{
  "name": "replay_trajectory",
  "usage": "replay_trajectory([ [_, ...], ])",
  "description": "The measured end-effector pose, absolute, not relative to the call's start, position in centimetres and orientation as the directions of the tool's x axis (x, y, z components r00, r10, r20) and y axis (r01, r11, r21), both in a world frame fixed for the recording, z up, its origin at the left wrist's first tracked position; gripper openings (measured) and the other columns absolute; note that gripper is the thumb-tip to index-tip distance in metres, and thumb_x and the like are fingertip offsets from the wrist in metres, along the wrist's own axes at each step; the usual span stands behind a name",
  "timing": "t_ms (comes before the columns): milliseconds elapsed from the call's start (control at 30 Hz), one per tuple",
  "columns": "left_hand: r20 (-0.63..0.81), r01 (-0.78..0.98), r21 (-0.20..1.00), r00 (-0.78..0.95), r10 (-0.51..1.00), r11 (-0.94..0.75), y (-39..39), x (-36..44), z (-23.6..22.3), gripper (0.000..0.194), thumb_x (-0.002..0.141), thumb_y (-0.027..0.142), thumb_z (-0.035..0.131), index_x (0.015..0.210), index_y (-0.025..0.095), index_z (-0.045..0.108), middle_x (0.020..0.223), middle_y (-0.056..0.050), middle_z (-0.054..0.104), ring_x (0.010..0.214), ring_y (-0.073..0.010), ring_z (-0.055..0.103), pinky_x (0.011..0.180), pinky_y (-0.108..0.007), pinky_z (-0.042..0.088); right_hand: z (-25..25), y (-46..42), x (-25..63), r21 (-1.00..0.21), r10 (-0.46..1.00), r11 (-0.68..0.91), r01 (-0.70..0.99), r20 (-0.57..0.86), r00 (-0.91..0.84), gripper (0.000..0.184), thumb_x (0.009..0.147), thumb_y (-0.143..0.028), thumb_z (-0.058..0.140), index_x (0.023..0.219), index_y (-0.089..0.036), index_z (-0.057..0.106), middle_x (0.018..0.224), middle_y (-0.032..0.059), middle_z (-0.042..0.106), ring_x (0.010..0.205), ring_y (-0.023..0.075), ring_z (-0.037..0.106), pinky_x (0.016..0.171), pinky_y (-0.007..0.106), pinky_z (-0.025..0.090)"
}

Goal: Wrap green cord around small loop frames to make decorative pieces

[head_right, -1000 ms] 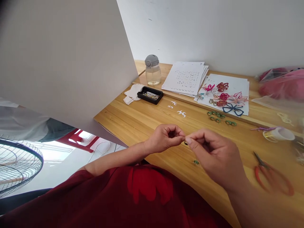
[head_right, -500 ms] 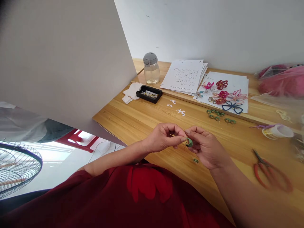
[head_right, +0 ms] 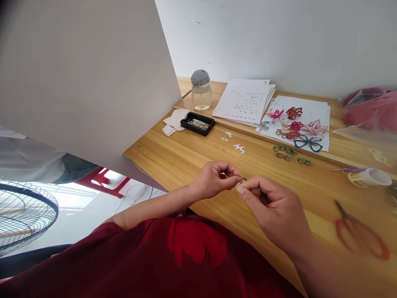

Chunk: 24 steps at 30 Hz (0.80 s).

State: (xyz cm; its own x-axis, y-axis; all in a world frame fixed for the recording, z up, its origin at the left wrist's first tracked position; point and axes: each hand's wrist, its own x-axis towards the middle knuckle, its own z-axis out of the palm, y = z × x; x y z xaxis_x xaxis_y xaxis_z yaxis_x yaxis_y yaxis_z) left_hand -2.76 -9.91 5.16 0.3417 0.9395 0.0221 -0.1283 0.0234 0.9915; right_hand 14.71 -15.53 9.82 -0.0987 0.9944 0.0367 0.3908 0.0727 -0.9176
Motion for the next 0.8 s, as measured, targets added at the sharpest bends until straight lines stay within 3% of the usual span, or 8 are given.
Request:
replay_trajectory([
  [133,0.046,-0.145,0.989,0.475,0.879,0.026,-10.3,-2.8,5.6,0.028,0.075,0.035,0.086,0.082,0.013,0.071,0.076,0.000,0.067,0.065,-0.0057,0.054,0.066,-0.022,0.046,10.8,-13.4,15.9,-0.933,0.994,0.071,0.352,0.038,-0.099,0.034,0.083,-0.057,0.081,0.078,-0.024,0.073,0.063,-0.0009,0.057,0.056,0.0114,0.042,0.050,0.027,0.031],
  [333,0.001,-0.160,0.982,0.526,0.851,0.097,-10.5,-3.0,6.2,0.029,0.073,0.035,0.088,0.082,0.013,0.070,0.075,0.001,0.066,0.063,-0.0055,0.056,0.063,-0.021,0.048,9.9,-11.6,16.3,-0.984,0.966,-0.163,0.067,-0.173,-0.194,0.043,0.070,-0.059,0.090,0.072,-0.023,0.069,0.056,-0.0043,0.049,0.050,0.0075,0.033,0.046,0.024,0.026],
  [567,-0.034,-0.240,0.956,0.483,0.875,0.169,-10.5,-2.8,6.4,0.042,0.066,0.043,0.093,0.082,0.012,0.070,0.072,0.002,0.066,0.058,-0.0047,0.056,0.059,-0.021,0.049,9.1,-11.3,15.4,-0.901,0.905,-0.416,-0.124,-0.398,-0.151,0.051,0.051,-0.054,0.100,0.062,-0.021,0.064,0.053,-0.0053,0.045,0.048,0.0056,0.032,0.044,0.021,0.027],
  [800,-0.050,-0.298,0.938,0.392,0.919,0.179,-10.1,-2.7,6.4,0.047,0.062,0.045,0.095,0.079,0.012,0.067,0.069,0.002,0.066,0.057,-0.0047,0.055,0.057,-0.020,0.047,6.8,-12.4,14.7,-0.821,0.843,-0.528,-0.218,-0.474,-0.257,0.045,0.060,-0.048,0.096,0.068,-0.022,0.060,0.051,-0.0088,0.037,0.044,0.0050,0.025,0.042,0.020,0.023],
])
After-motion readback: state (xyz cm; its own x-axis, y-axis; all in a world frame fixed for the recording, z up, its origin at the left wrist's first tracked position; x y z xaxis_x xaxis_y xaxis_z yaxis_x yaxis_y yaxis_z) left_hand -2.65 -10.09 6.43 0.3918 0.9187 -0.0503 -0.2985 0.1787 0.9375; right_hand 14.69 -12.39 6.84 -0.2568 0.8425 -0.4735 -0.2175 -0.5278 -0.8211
